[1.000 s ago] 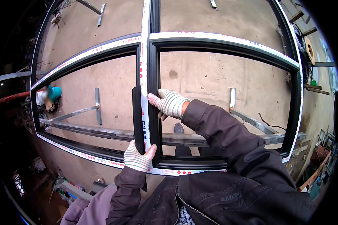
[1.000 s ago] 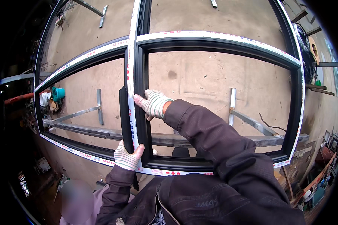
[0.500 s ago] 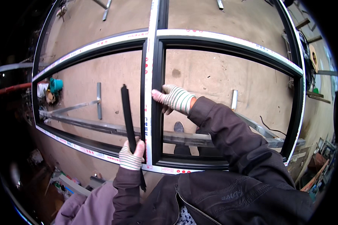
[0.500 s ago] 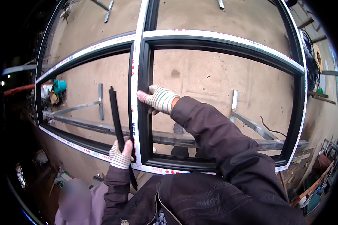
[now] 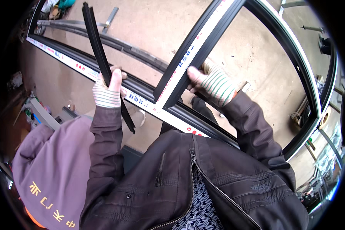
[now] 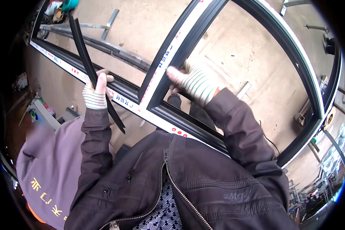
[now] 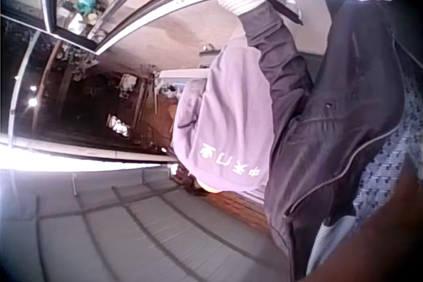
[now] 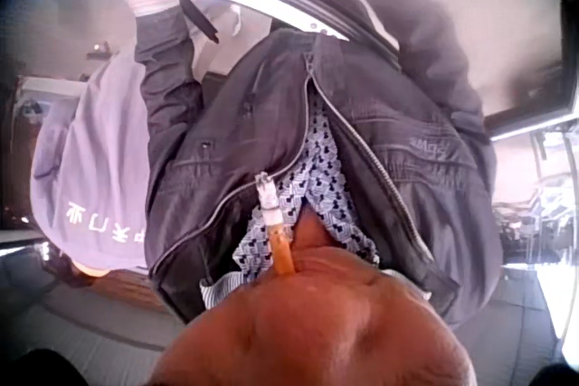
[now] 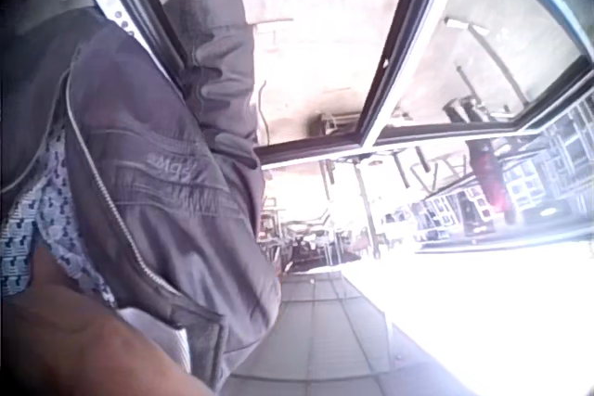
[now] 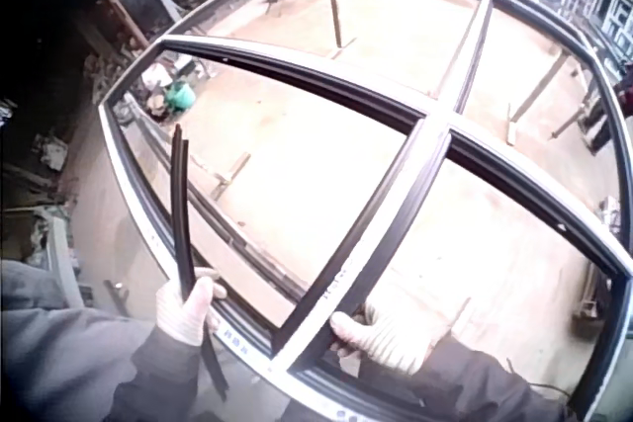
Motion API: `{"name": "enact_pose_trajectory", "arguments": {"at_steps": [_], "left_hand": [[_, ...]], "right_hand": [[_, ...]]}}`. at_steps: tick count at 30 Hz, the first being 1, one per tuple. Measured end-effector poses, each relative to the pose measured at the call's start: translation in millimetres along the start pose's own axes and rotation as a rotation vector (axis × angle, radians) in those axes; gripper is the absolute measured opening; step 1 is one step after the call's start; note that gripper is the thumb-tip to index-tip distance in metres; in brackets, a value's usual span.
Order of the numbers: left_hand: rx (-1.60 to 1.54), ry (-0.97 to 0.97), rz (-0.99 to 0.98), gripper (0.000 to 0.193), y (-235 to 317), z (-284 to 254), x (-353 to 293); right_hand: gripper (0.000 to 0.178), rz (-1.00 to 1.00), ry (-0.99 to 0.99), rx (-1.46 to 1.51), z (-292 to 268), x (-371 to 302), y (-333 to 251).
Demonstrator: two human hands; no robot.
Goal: The person sits on the floor, puts on gloves, and picks up black rubber strips. They then stand and insert the strips into the grooves of a large aluminum window frame, working along the edges to fit the seals.
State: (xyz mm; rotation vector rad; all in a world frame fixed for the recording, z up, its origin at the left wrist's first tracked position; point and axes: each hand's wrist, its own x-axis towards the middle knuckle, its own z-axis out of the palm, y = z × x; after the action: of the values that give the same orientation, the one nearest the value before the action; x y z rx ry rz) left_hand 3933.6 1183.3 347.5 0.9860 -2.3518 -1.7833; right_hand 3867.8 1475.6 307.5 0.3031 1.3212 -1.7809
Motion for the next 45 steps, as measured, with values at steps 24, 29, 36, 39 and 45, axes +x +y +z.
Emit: {"name": "enact_pose_trajectory", "arguments": {"at_steps": [24, 29, 36, 39, 45], "left_hand": [[-0.092, 0.04, 0.197, 0.032, -24.1, -4.4, 2.9], [-0.064, 0.058, 0.233, 0.037, -27.9, -5.4, 4.6], [-0.105, 0.038, 0.23, 0.038, -36.1, -13.1, 9.1], [-0.13, 0.023, 0.244, 0.037, -38.2, -13.7, 10.8], [-0.115, 0.062, 0.27, 0.034, -38.4, -13.0, 9.0]], "right_hand": [[0.053, -0.006, 0.059, -0.107, 41.7, -19.4, 53.1], [0.056, -0.002, 0.071, -0.149, 42.5, -22.7, 57.2], [0.051, 0.005, 0.104, -0.185, 51.9, -26.6, 51.4], [0.047, -0.018, 0.127, -0.148, 56.0, -26.6, 53.5], [0.047, -0.028, 0.152, -0.062, 64.2, -23.2, 51.7]]}}
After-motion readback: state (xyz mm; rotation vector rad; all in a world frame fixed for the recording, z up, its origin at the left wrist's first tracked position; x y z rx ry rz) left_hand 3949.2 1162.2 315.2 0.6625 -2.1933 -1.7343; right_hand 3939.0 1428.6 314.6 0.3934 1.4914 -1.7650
